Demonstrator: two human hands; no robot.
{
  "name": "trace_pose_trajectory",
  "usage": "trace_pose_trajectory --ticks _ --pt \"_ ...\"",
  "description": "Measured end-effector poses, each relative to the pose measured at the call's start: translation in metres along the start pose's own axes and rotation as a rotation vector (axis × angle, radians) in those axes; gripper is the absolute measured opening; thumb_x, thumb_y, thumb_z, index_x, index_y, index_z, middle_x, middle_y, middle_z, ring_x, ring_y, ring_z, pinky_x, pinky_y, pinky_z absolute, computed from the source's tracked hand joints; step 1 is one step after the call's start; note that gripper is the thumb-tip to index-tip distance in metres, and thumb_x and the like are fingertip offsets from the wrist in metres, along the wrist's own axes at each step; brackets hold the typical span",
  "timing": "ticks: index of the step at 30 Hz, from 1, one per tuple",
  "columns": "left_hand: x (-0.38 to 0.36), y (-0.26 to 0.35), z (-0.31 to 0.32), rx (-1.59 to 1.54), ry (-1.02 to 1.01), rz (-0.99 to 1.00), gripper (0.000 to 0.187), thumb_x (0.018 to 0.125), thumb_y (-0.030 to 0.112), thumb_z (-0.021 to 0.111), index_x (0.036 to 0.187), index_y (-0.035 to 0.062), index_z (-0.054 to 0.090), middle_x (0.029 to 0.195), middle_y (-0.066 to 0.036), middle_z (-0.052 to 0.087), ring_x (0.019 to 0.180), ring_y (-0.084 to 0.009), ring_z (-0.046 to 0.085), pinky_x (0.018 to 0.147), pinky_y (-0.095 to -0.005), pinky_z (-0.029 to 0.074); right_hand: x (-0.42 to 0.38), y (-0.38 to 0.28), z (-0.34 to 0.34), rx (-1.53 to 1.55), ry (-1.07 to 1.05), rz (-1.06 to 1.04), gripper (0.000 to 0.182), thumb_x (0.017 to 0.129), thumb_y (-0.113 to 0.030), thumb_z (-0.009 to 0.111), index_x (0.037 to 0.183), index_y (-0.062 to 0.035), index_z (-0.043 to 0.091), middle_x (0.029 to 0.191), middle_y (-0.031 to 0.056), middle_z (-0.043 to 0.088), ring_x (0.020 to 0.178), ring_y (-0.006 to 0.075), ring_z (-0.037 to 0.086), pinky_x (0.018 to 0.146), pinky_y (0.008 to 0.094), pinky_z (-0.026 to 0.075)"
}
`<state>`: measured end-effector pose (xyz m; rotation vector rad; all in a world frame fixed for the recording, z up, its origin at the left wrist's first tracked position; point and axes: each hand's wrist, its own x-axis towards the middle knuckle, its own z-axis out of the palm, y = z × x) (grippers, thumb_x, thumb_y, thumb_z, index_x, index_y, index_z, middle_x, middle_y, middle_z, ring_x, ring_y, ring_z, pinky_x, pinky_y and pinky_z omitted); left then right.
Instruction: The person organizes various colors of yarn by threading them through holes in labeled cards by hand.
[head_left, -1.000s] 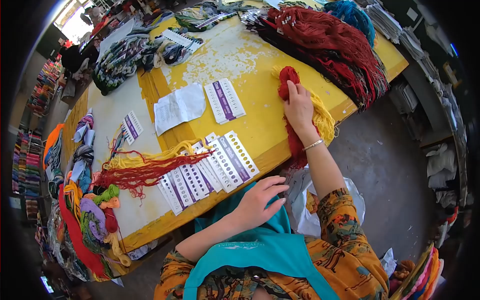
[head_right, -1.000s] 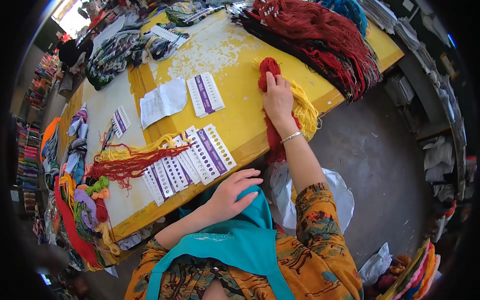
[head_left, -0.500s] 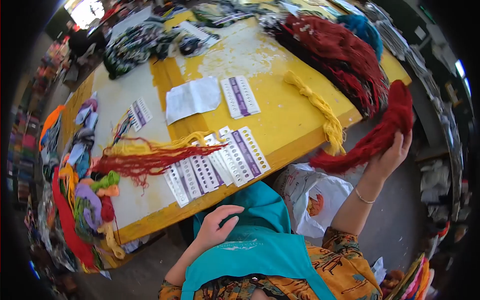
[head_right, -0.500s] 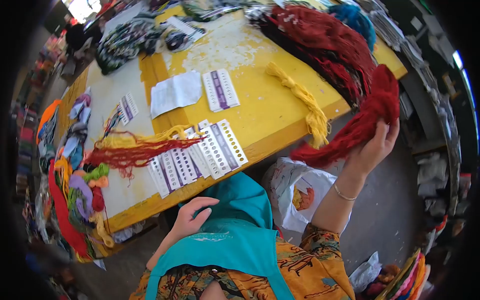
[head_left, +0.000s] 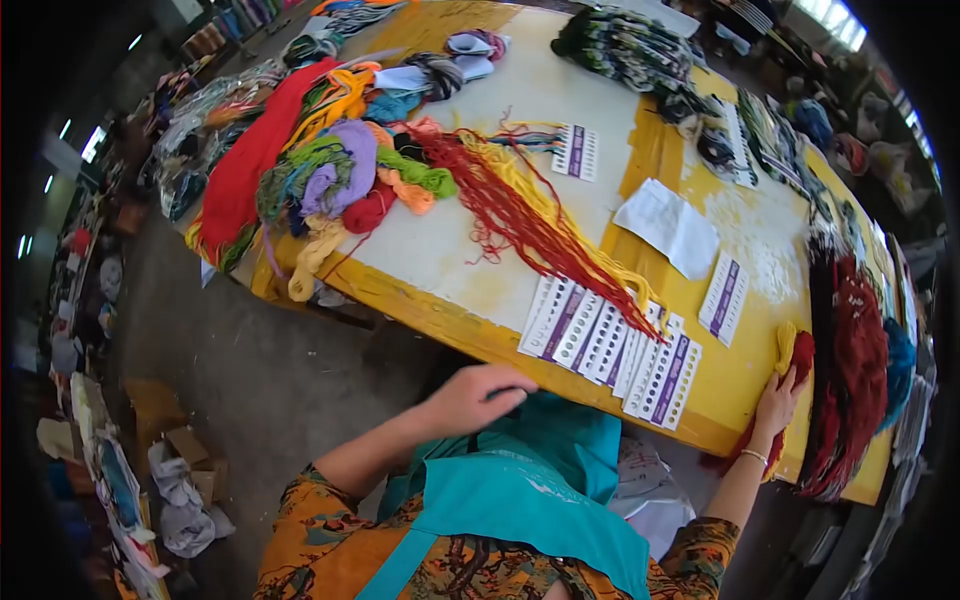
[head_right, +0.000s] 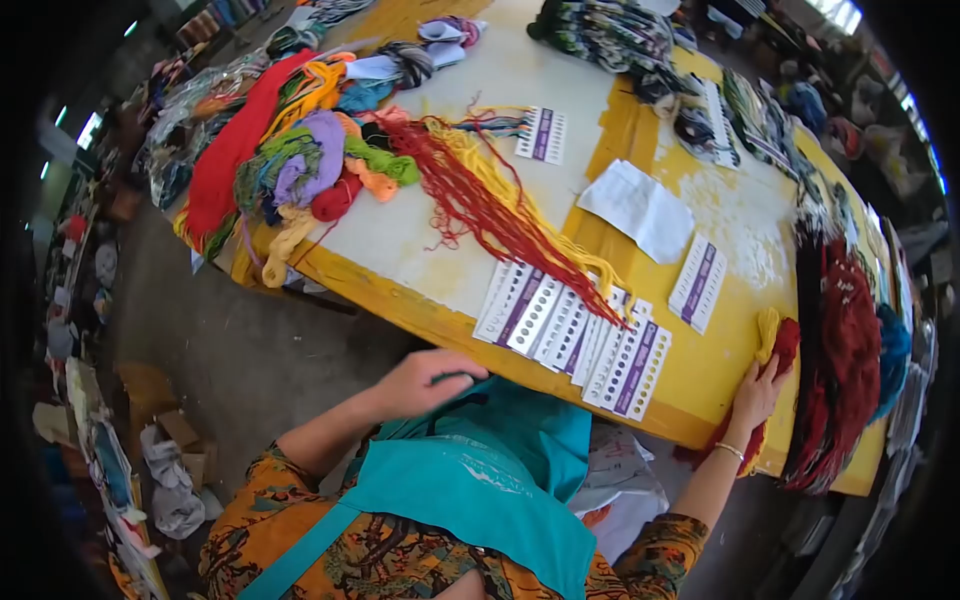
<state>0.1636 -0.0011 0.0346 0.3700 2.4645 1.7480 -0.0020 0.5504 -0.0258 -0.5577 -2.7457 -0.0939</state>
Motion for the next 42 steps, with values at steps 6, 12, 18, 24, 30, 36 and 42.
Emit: trace_pose_trajectory --ticks 6,12,18,24,30,36,42 --pt "0.008 -0.055 -0.137 0.453 0.476 -0.081 0.021 0.088 0.012 0.057 0.103 0.0002 0.065 0.103 -0.016 0.066 0.099 -0.0306 0.063 0.088 -0.0370 0.048 0.007 0.041 0.006 0.189 0.034 -0.352 0.051 0.095 -0.027 0.051 0.144 -0.0177 0.040 0.152 0.0216 0.026 0.135 0.0390 0.036 0.105 0.0409 0.037" --pt "0.017 -0.094 -0.279 1.174 0.734 -0.126 0.025 0.081 0.008 0.060 0.106 0.0045 0.064 0.106 -0.013 0.059 0.103 -0.0325 0.054 0.087 -0.0413 0.045 -0.016 0.009 -0.028 0.109 0.329 -0.341 0.044 0.094 -0.025 0.055 0.136 -0.0113 0.050 0.141 0.0218 0.043 0.130 0.0372 0.041 0.106 0.0443 0.034" --pt "0.028 -0.099 -0.295 1.568 0.448 -0.149 0.048 0.075 0.009 0.065 0.122 0.0119 0.057 0.109 -0.010 0.057 0.108 -0.0293 0.054 0.084 -0.0436 0.046 -0.080 -0.058 -0.054 0.295 0.224 -0.317 0.033 0.089 -0.011 0.059 0.120 -0.0014 0.058 0.135 0.0180 0.049 0.128 0.0367 0.042 0.106 0.0438 0.034" --pt "0.020 -0.123 -0.354 1.001 0.524 -0.202 0.041 0.081 0.009 0.059 0.122 0.0057 0.054 0.112 -0.009 0.060 0.102 -0.0235 0.058 0.085 -0.0359 0.048 -0.103 -0.060 -0.040 0.385 0.173 -0.241 0.024 0.090 -0.012 0.057 0.112 -0.0015 0.061 0.126 0.0173 0.057 0.120 0.0357 0.049 0.101 0.0423 0.040" --pt "-0.001 -0.098 -0.385 -0.805 0.971 -0.190 0.028 0.090 0.026 0.059 0.112 0.0097 0.056 0.118 -0.004 0.057 0.109 -0.0212 0.055 0.093 -0.0392 0.047 -0.104 -0.064 -0.042 0.456 0.136 -0.156 0.020 0.090 -0.013 0.058 0.104 -0.0006 0.064 0.114 0.0149 0.063 0.109 0.0322 0.057 0.095 0.0390 0.044" --pt "-0.029 -0.186 -0.371 0.382 1.067 -0.369 0.040 0.086 0.015 0.058 0.123 0.0016 0.052 0.118 -0.008 0.057 0.108 -0.0256 0.057 0.092 -0.0378 0.045 -0.103 -0.066 -0.045 0.455 0.156 -0.164 0.019 0.089 -0.012 0.058 0.103 -0.0005 0.064 0.112 0.0141 0.064 0.106 0.0314 0.058 0.093 0.0383 0.045" --pt "0.017 -0.079 -0.279 1.104 0.843 -0.217 0.049 0.088 0.021 0.058 0.133 0.0026 0.046 0.123 -0.018 0.053 0.112 -0.0342 0.053 0.095 -0.0429 0.043 -0.103 -0.068 -0.044 0.442 0.160 -0.153 0.019 0.089 -0.013 0.059 0.102 -0.0006 0.064 0.111 0.0135 0.064 0.106 0.0310 0.058 0.093 0.0381 0.045"
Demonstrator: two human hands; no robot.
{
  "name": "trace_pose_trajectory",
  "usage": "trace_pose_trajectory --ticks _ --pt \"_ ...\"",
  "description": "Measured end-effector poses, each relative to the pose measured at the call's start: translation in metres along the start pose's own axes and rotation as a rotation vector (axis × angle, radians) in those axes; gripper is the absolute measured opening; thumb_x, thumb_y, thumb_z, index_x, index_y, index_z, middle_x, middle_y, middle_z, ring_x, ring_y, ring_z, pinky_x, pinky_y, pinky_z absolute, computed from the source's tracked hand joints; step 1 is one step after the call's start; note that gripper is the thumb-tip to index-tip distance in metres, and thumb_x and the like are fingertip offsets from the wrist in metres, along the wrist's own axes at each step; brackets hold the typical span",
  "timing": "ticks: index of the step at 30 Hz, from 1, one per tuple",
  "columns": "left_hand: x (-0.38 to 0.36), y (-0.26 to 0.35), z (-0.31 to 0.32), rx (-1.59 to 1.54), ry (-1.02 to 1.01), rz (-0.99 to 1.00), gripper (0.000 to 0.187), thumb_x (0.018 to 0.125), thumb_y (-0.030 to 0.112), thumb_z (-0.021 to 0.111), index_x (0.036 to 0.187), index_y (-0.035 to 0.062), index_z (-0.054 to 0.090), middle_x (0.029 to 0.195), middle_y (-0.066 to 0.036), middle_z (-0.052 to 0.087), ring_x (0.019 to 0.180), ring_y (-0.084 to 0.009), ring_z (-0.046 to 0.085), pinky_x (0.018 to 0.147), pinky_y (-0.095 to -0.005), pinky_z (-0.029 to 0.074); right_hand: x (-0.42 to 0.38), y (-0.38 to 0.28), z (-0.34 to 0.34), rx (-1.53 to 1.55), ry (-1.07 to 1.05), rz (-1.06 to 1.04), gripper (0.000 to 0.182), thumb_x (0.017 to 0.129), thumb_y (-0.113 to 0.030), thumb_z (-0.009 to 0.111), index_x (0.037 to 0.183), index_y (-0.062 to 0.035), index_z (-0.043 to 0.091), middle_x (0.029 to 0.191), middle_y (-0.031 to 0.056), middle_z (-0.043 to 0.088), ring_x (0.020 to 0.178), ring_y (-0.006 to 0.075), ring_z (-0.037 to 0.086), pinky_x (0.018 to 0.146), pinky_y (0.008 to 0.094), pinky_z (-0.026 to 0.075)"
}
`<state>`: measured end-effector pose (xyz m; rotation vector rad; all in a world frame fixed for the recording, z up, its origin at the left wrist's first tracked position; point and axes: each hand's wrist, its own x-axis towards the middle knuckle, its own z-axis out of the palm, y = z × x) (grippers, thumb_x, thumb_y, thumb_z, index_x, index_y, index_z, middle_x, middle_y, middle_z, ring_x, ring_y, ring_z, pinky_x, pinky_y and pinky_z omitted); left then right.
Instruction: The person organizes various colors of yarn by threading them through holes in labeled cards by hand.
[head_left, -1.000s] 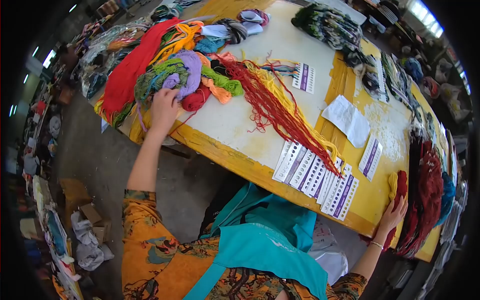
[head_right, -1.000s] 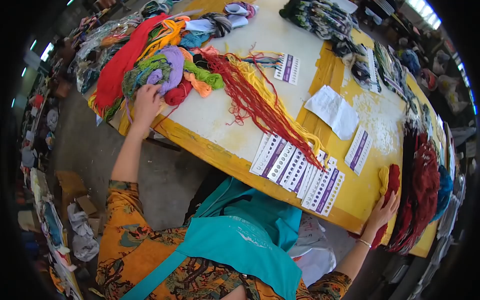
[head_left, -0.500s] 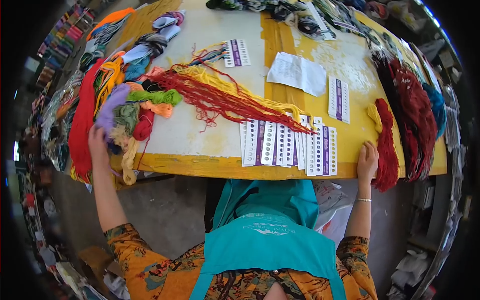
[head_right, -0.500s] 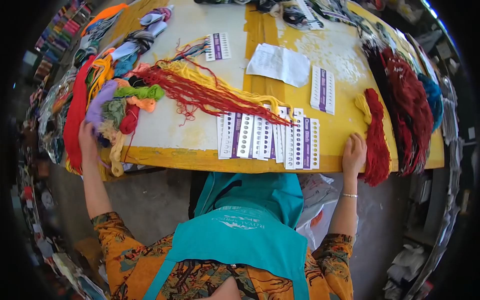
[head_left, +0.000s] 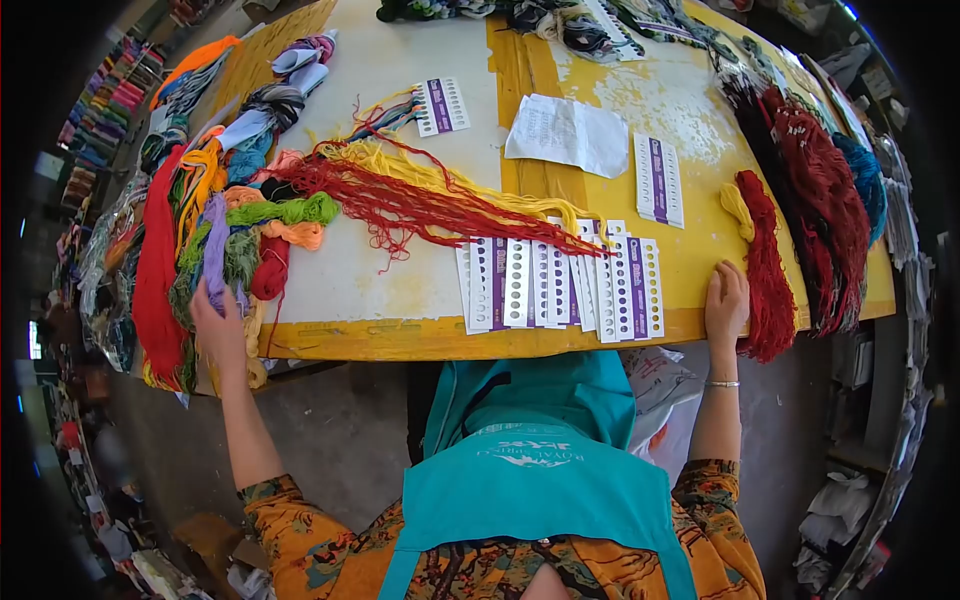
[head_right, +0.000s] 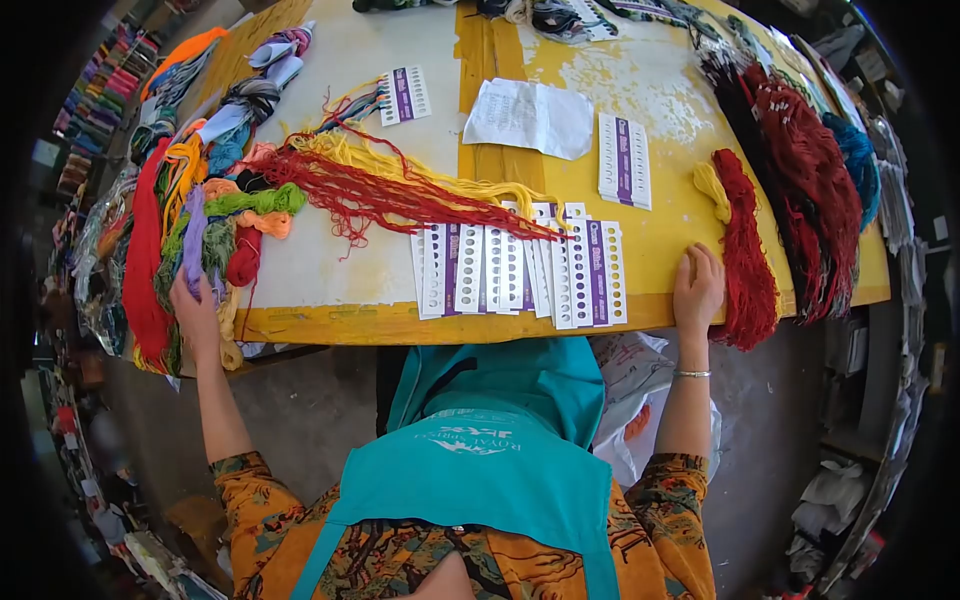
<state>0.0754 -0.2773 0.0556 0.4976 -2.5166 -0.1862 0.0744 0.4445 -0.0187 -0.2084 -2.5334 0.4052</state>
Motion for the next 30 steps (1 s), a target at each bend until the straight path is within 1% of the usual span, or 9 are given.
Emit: trace_pose_trajectory --ticks 6,8,10,13,15,17,19,23,30 --pt "0.034 -0.021 0.024 0.287 -0.125 -0.032 0.039 0.088 0.032 0.059 0.117 0.0051 0.056 0.109 -0.017 0.061 0.102 -0.0350 0.058 0.086 -0.0439 0.046 0.000 -0.002 -0.002 0.004 0.002 0.006 0.019 0.089 -0.012 0.059 0.102 -0.0008 0.064 0.112 0.0134 0.064 0.106 0.0310 0.058 0.092 0.0380 0.046" --pt "0.056 -0.033 0.022 0.225 -0.392 -0.162 0.032 0.088 0.031 0.058 0.102 0.0023 0.061 0.092 -0.017 0.065 0.090 -0.0359 0.060 0.079 -0.0438 0.046 0.000 -0.001 -0.002 -0.003 0.002 0.008 0.018 0.088 -0.012 0.059 0.102 -0.0010 0.064 0.112 0.0133 0.064 0.106 0.0310 0.058 0.092 0.0380 0.046" --pt "0.079 -0.081 0.037 0.090 -0.325 -0.024 0.028 0.088 0.028 0.055 0.092 0.0005 0.062 0.082 -0.018 0.064 0.084 -0.0351 0.062 0.074 -0.0428 0.046 0.000 -0.001 -0.001 -0.007 0.007 0.010 0.018 0.088 -0.012 0.059 0.103 -0.0012 0.064 0.112 0.0132 0.064 0.106 0.0311 0.058 0.092 0.0380 0.046" --pt "0.122 -0.111 0.021 -0.391 -0.272 -0.196 0.026 0.092 0.024 0.051 0.091 0.0006 0.062 0.080 -0.007 0.061 0.078 -0.0189 0.059 0.072 -0.0334 0.046 0.000 0.000 -0.001 0.003 0.010 0.005 0.018 0.088 -0.011 0.060 0.102 -0.0014 0.064 0.112 0.0130 0.064 0.105 0.0312 0.059 0.092 0.0380 0.046" --pt "0.143 -0.102 -0.012 -1.095 -0.284 -0.352 0.022 0.096 0.020 0.048 0.101 0.0041 0.063 0.094 -0.002 0.062 0.085 -0.0132 0.058 0.076 -0.0300 0.047 0.000 0.000 -0.002 -0.005 0.008 0.004 0.018 0.088 -0.011 0.060 0.102 -0.0013 0.065 0.111 0.0130 0.064 0.105 0.0313 0.059 0.092 0.0380 0.046" --pt "0.176 -0.121 -0.043 -1.462 -0.235 -0.566 0.032 0.097 0.019 0.044 0.118 -0.0013 0.057 0.119 -0.014 0.061 0.108 -0.0230 0.059 0.092 -0.0372 0.048 0.000 -0.001 -0.002 -0.005 0.009 0.005 0.018 0.087 -0.011 0.060 0.102 -0.0012 0.065 0.111 0.0131 0.064 0.105 0.0314 0.059 0.092 0.0381 0.046" --pt "0.202 -0.168 -0.060 -1.738 -0.124 -0.449 0.037 0.097 0.017 0.039 0.124 -0.0027 0.055 0.125 -0.018 0.058 0.114 -0.0296 0.057 0.101 -0.0434 0.044 0.000 -0.001 -0.002 -0.006 0.011 0.006 0.018 0.087 -0.011 0.060 0.102 -0.0011 0.065 0.111 0.0131 0.065 0.105 0.0315 0.059 0.092 0.0381 0.046" --pt "0.182 -0.129 -0.089 -1.568 0.387 -0.617 0.042 0.095 0.020 0.042 0.127 -0.0056 0.051 0.130 -0.018 0.055 0.122 -0.0331 0.052 0.107 -0.0505 0.036 -0.002 0.000 -0.001 -0.005 0.017 0.008 0.019 0.087 -0.011 0.060 0.102 -0.0013 0.065 0.112 0.0130 0.064 0.105 0.0314 0.059 0.092 0.0380 0.046" --pt "0.203 -0.138 -0.130 -1.607 0.205 -0.487 0.040 0.091 0.014 0.059 0.127 0.0012 0.050 0.136 -0.017 0.050 0.125 -0.0330 0.048 0.107 -0.0506 0.037 -0.002 0.001 -0.001 -0.010 0.010 0.009 0.019 0.087 -0.011 0.060 0.103 -0.0016 0.064 0.113 0.0130 0.064 0.106 0.0312 0.058 0.092 0.0380 0.046"
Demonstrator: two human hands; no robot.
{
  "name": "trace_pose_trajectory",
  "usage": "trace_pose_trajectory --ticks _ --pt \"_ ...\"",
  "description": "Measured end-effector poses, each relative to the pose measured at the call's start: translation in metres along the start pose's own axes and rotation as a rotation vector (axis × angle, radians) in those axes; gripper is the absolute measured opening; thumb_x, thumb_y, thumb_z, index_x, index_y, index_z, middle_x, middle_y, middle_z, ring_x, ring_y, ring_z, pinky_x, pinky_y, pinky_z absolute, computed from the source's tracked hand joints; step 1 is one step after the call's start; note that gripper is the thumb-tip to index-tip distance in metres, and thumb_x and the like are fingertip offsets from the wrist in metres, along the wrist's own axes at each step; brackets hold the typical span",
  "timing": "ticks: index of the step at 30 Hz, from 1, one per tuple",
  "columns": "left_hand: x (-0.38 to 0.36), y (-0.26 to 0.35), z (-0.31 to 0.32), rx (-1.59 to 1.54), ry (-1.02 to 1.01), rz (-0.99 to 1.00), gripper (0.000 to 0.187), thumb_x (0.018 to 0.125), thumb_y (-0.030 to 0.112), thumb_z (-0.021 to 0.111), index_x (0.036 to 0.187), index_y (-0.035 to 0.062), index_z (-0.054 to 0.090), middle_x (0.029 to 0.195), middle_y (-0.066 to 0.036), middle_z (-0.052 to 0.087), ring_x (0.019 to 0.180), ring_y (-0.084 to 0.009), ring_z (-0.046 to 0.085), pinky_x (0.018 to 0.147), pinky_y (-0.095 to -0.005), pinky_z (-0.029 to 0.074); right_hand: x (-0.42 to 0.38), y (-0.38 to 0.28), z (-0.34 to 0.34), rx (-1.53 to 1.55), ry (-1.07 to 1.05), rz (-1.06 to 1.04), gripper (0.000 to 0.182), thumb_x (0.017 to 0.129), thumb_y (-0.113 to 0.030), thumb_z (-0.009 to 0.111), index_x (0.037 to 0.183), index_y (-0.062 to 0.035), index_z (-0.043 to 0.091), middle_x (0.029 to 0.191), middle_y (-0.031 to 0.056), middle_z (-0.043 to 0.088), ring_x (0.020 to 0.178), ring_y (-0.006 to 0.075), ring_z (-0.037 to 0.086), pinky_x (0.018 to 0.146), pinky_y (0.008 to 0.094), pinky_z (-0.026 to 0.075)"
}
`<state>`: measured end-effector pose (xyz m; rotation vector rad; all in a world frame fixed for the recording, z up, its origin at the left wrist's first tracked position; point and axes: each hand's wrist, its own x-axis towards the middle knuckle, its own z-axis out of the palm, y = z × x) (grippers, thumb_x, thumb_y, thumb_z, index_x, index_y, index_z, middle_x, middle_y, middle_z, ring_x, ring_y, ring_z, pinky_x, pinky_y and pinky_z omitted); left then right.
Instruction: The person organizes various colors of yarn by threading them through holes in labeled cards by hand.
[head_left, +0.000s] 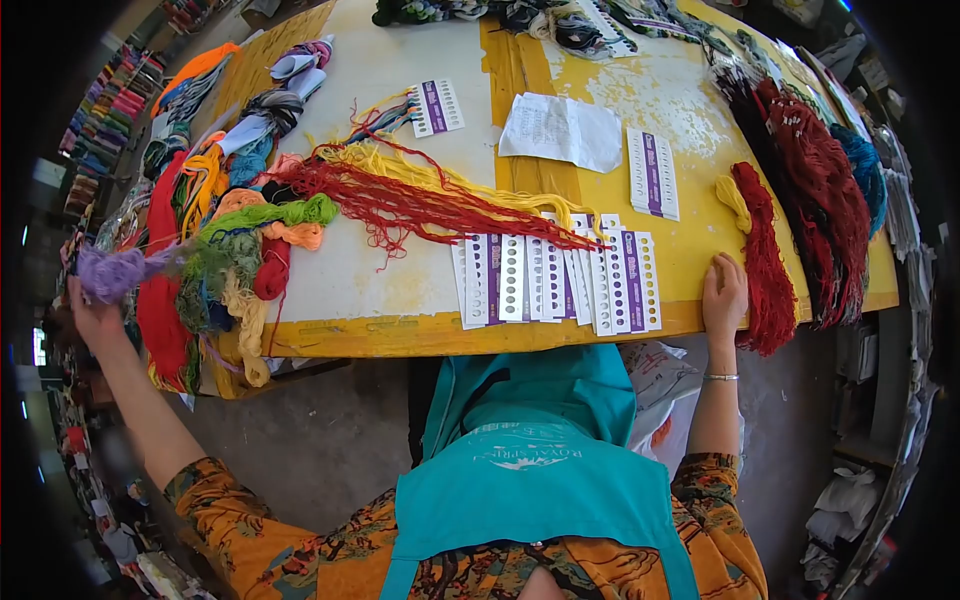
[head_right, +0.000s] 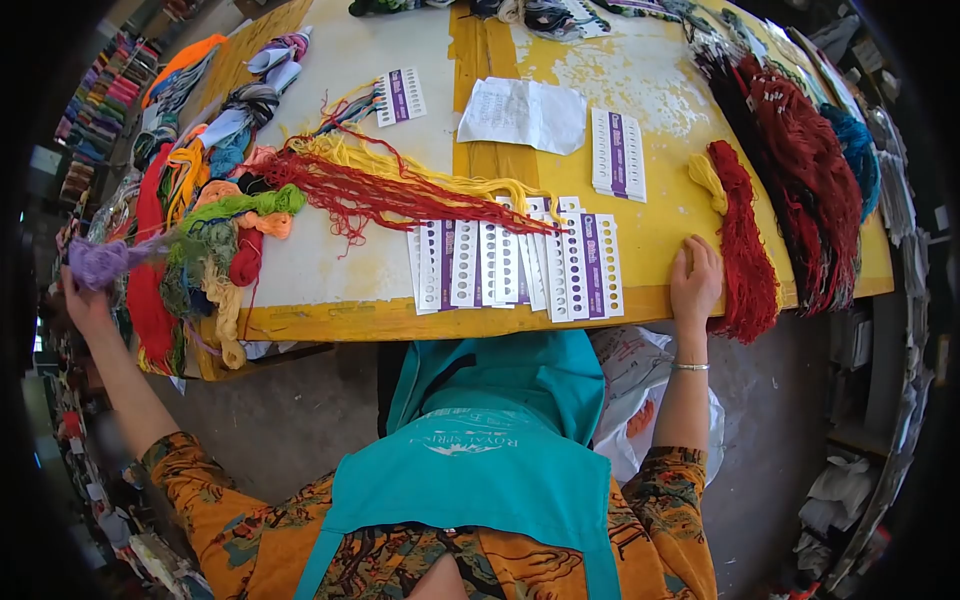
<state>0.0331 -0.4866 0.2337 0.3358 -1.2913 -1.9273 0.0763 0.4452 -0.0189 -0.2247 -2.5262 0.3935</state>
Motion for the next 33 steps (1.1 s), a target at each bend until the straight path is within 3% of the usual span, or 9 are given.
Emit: trace_pose_trajectory --ticks 2,3,8,14,17,29,33 --pt "-0.005 0.030 0.027 -0.025 -0.222 0.128 0.041 0.093 0.013 0.056 0.130 -0.0035 0.047 0.138 -0.020 0.047 0.127 -0.0344 0.046 0.110 -0.0502 0.032 0.000 0.000 -0.001 0.001 -0.005 -0.005 0.020 0.087 -0.011 0.060 0.103 -0.0016 0.064 0.113 0.0130 0.064 0.106 0.0312 0.058 0.092 0.0380 0.046" --pt "0.029 0.052 0.014 -0.198 -0.398 0.028 0.045 0.091 0.007 0.052 0.131 -0.0116 0.043 0.139 -0.023 0.044 0.129 -0.0351 0.043 0.114 -0.0494 0.027 0.000 -0.001 -0.001 -0.001 -0.007 -0.005 0.020 0.087 -0.011 0.060 0.104 -0.0016 0.064 0.113 0.0130 0.064 0.107 0.0312 0.058 0.092 0.0381 0.046" --pt "-0.007 0.107 0.092 0.141 -0.423 0.504 0.026 0.083 0.006 0.056 0.105 -0.0072 0.049 0.107 -0.020 0.052 0.095 -0.0312 0.050 0.087 -0.0444 0.040 -0.001 -0.002 -0.001 -0.013 -0.010 0.000 0.020 0.087 -0.011 0.060 0.104 -0.0013 0.064 0.113 0.0132 0.064 0.106 0.0315 0.059 0.092 0.0380 0.046" --pt "-0.069 0.130 0.166 0.388 -0.395 1.173 0.006 0.072 0.004 0.060 0.073 -0.0020 0.058 0.069 -0.016 0.060 0.054 -0.0264 0.059 0.054 -0.0385 0.056 -0.001 0.007 0.003 -0.013 -0.003 -0.048 0.020 0.087 -0.011 0.060 0.105 -0.0026 0.064 0.113 0.0136 0.064 0.106 0.0320 0.059 0.093 0.0385 0.046" --pt "-0.083 0.171 0.166 0.577 -0.253 1.363 0.009 0.075 0.005 0.059 0.079 -0.0022 0.056 0.075 -0.018 0.059 0.060 -0.0294 0.058 0.057 -0.0411 0.054 -0.002 0.015 0.007 -0.052 -0.027 -0.072 0.021 0.087 -0.011 0.059 0.106 -0.0018 0.064 0.112 0.0149 0.064 0.107 0.0332 0.058 0.093 0.0387 0.046" --pt "-0.094 0.340 0.088 1.040 0.761 2.170 0.023 0.085 0.011 0.057 0.103 -0.0028 0.051 0.098 -0.024 0.054 0.084 -0.0415 0.053 0.072 -0.0514 0.044 -0.003 0.020 0.008 -0.012 -0.070 -0.087 0.022 0.090 -0.011 0.058 0.109 -0.0011 0.061 0.114 0.0152 0.063 0.107 0.0330 0.058 0.093 0.0392 0.045" --pt "-0.109 0.341 0.048 1.168 0.853 2.277 0.024 0.087 0.012 0.057 0.105 -0.0029 0.051 0.100 -0.025 0.054 0.087 -0.0439 0.053 0.075 -0.0530 0.043 -0.003 0.024 0.010 -0.015 -0.073 -0.074 0.022 0.090 -0.012 0.058 0.109 -0.0011 0.062 0.113 0.0146 0.063 0.107 0.0326 0.058 0.092 0.0389 0.046"
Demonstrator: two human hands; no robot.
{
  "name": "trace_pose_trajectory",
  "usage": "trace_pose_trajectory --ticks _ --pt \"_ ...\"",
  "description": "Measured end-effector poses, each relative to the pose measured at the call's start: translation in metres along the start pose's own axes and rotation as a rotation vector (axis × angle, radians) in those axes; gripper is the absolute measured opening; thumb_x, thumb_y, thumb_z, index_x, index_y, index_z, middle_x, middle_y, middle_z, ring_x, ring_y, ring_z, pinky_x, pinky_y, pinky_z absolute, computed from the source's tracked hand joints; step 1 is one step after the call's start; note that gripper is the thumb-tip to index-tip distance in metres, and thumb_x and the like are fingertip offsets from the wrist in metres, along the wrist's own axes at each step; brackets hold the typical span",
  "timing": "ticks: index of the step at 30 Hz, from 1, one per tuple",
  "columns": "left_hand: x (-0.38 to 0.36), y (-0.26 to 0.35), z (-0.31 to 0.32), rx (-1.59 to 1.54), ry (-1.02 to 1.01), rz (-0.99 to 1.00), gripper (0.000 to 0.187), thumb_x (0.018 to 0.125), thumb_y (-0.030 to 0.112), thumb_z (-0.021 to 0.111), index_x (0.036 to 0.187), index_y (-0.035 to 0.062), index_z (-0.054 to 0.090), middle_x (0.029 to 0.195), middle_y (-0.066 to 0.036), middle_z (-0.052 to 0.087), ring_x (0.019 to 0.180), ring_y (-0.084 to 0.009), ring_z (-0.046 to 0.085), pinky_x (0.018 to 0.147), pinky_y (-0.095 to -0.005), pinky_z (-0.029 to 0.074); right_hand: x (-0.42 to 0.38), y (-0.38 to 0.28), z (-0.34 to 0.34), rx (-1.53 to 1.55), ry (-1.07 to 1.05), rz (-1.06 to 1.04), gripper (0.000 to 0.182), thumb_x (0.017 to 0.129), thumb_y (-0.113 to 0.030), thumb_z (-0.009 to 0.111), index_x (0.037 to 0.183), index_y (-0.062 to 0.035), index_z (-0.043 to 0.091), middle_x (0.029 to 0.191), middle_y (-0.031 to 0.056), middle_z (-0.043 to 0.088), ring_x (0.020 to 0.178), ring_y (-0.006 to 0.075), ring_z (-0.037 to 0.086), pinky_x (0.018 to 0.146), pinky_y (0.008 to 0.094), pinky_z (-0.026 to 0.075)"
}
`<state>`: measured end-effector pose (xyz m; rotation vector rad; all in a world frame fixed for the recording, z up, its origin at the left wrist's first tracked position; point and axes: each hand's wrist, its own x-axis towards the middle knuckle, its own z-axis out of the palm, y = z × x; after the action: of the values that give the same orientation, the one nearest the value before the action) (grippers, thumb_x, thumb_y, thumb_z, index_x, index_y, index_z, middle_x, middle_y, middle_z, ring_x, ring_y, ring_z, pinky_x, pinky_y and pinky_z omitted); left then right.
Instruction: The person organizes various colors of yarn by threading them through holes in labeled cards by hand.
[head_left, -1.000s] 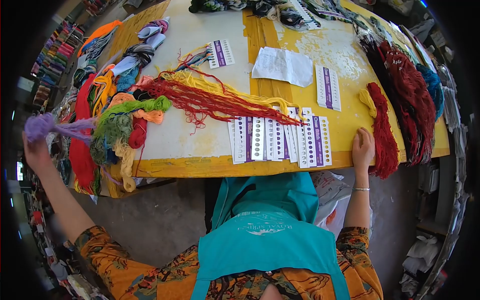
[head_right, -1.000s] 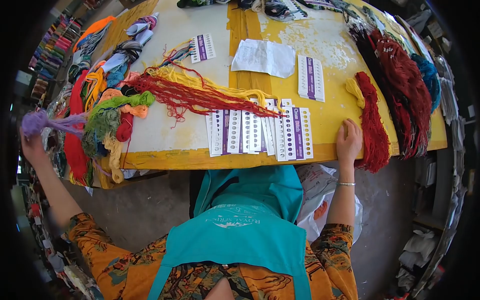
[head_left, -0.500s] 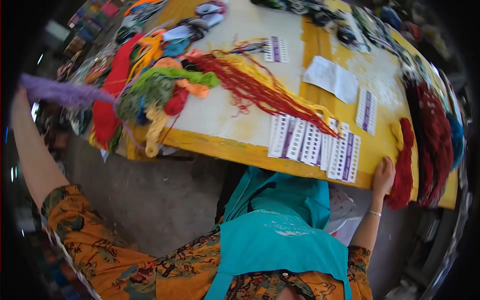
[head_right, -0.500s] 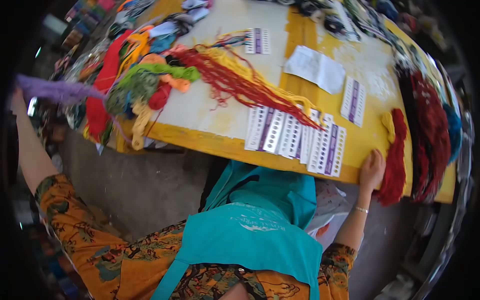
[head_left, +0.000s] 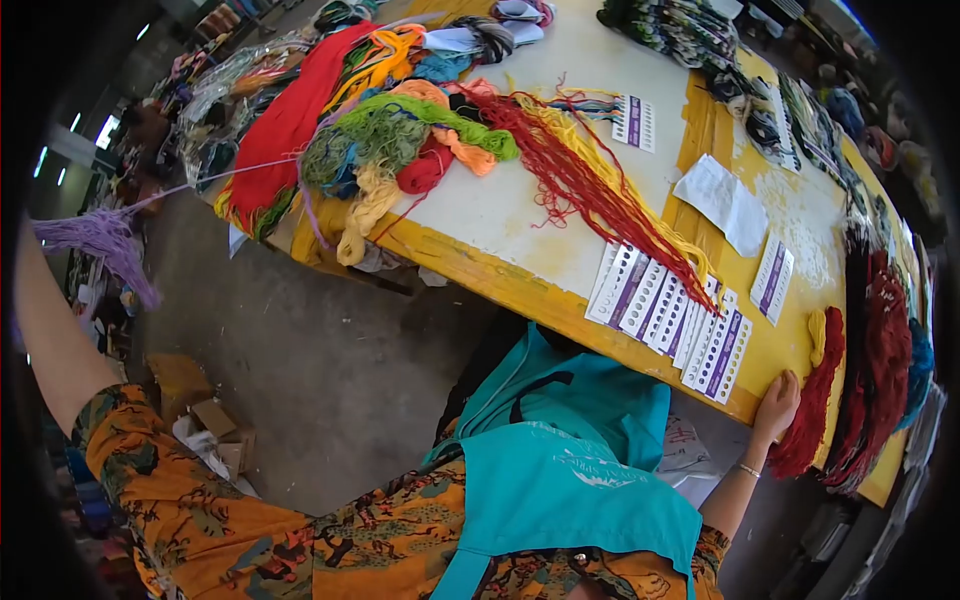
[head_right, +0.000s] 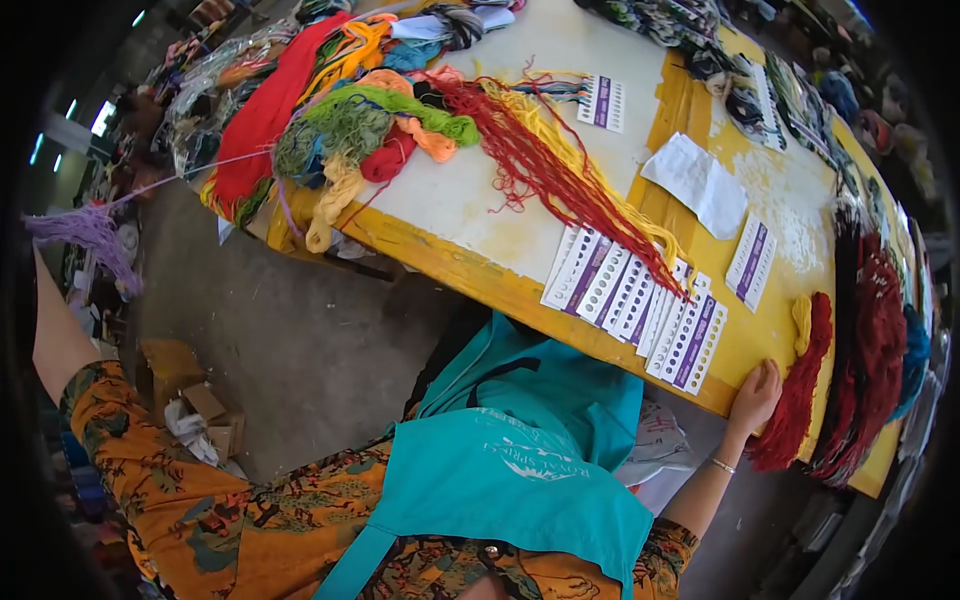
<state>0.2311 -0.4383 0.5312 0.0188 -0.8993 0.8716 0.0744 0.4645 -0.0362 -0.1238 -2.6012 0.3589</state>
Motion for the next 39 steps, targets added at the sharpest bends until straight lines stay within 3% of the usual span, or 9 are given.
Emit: trace_pose_trajectory --ticks 2,6,10,13,19,26,29,37,39 --pt "-0.016 -0.009 -0.022 -0.184 -0.152 -0.473 0.025 0.085 0.011 0.058 0.105 -0.0034 0.052 0.097 -0.026 0.056 0.086 -0.0432 0.054 0.074 -0.0532 0.043 0.001 0.001 0.000 0.002 -0.003 -0.010 0.022 0.090 -0.012 0.058 0.109 -0.0010 0.062 0.113 0.0143 0.064 0.106 0.0324 0.059 0.092 0.0387 0.046" --pt "-0.050 -0.054 -0.045 0.074 -0.128 -0.154 0.029 0.084 0.014 0.064 0.104 -0.0036 0.053 0.090 -0.024 0.058 0.082 -0.0417 0.056 0.072 -0.0501 0.046 0.002 0.005 0.000 0.024 -0.012 0.001 0.021 0.091 -0.012 0.057 0.107 -0.0006 0.063 0.113 0.0140 0.064 0.105 0.0316 0.060 0.090 0.0374 0.047" --pt "-0.059 0.001 -0.075 -0.494 -0.242 -0.916 0.022 0.089 0.021 0.060 0.096 0.0002 0.057 0.070 -0.009 0.056 0.052 -0.0250 0.051 0.048 -0.0348 0.044 0.010 -0.006 -0.009 0.109 0.005 0.157 0.027 0.091 -0.012 0.057 0.115 -0.0014 0.063 0.112 0.0179 0.066 0.101 0.0314 0.063 0.087 0.0361 0.049" --pt "-0.095 -0.024 -0.093 -0.349 -0.985 -0.900 0.038 0.092 0.012 0.048 0.127 -0.0015 0.055 0.117 -0.011 0.063 0.108 -0.0233 0.061 0.090 -0.0374 0.049 0.033 -0.034 -0.015 0.204 0.178 0.060 0.027 0.092 -0.008 0.056 0.116 0.0019 0.062 0.113 0.0154 0.066 0.102 0.0261 0.064 0.089 0.0330 0.049" --pt "-0.153 0.118 -0.131 -0.493 -1.055 -1.178 0.053 0.078 0.039 0.077 0.111 0.0001 0.066 0.088 -0.003 0.069 0.071 -0.0088 0.061 0.060 -0.0222 0.045 0.075 -0.233 -0.013 0.782 -0.093 -0.285 0.027 0.092 0.000 0.051 0.117 0.0032 0.061 0.114 0.0112 0.066 0.104 0.0163 0.061 0.090 0.0288 0.047" --pt "-0.269 0.308 -0.160 -0.741 -1.312 -1.131 0.028 0.084 0.029 0.066 0.093 0.0030 0.064 0.082 -0.015 0.067 0.075 -0.0297 0.065 0.067 -0.0409 0.050 0.040 -0.476 0.011 0.909 -0.598 -0.708 0.024 0.081 -0.002 0.066 0.105 -0.0040 0.066 0.108 0.0124 0.066 0.096 0.0274 0.063 0.083 0.0334 0.051" --pt "-0.336 0.356 -0.188 -1.092 -1.640 -0.650 0.030 0.084 0.022 0.059 0.106 0.0014 0.061 0.104 -0.023 0.062 0.101 -0.0376 0.060 0.087 -0.0457 0.047 0.028 -0.527 0.033 0.877 -0.604 -0.932 0.026 0.081 -0.008 0.066 0.106 -0.0043 0.064 0.110 0.0135 0.063 0.104 0.0325 0.060 0.088 0.0396 0.049" --pt "-0.310 0.315 -0.152 -0.907 -1.884 -1.137 0.023 0.086 0.025 0.058 0.097 0.0070 0.069 0.084 -0.018 0.067 0.081 -0.0320 0.066 0.074 -0.0432 0.050 0.027 -0.592 0.113 0.720 -0.495 -0.957 0.064 0.079 -0.019 0.068 0.138 -0.0094 0.044 0.144 0.0201 0.039 0.133 0.0387 0.034 0.108 0.0461 0.033" --pt "-0.338 0.302 -0.133 -0.621 -1.722 -0.786 0.025 0.083 0.028 0.062 0.097 0.0083 0.070 0.093 -0.015 0.066 0.090 -0.0291 0.065 0.074 -0.0436 0.051 0.022 -0.602 0.128 0.685 -0.456 -0.934 0.065 0.080 -0.023 0.067 0.139 -0.0096 0.043 0.147 0.0218 0.035 0.136 0.0389 0.031 0.109 0.0462 0.031"
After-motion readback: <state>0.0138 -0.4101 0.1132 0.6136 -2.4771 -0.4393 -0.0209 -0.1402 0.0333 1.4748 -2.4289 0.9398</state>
